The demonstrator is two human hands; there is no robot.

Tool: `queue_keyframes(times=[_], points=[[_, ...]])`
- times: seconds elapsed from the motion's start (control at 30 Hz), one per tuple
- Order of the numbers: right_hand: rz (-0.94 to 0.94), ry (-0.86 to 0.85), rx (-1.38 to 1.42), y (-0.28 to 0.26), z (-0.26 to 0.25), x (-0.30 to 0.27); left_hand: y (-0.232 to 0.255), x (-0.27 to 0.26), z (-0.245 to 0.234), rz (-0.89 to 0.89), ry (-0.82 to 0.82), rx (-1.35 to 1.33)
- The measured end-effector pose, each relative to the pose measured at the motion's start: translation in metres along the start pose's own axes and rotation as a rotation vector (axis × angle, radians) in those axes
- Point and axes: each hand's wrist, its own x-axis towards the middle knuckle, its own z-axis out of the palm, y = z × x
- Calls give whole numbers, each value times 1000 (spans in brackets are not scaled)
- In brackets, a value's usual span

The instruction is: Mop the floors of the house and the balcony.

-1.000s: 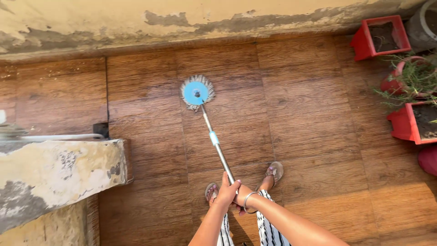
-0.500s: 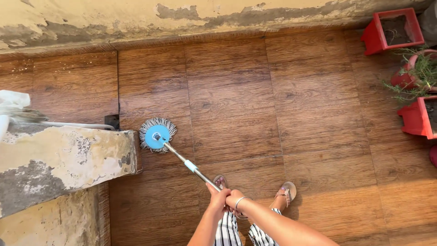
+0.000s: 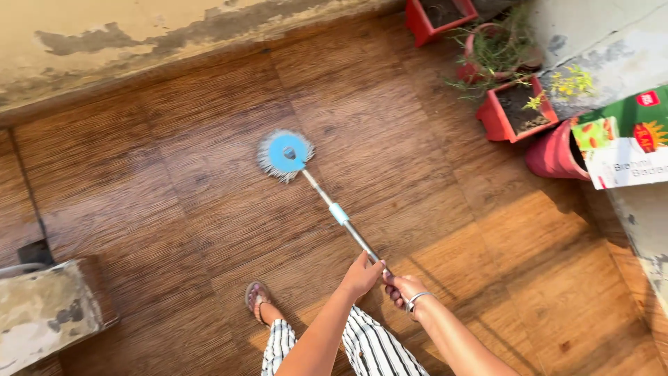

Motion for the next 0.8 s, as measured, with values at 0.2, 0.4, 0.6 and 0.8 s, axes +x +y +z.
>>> queue_keyframes(times=[0.2, 0.4, 0.6, 0.8], points=[[-128, 145, 184, -82, -152, 38, 33, 4, 76, 112, -81, -53], [-149, 423, 168, -168, -225, 79, 29, -22, 85, -11, -88, -64], [-22, 254, 223, -171, -197, 127, 23, -34, 81, -32, -76, -68], [1, 83, 130, -53, -91, 58, 35, -67, 60, -122, -41, -173]])
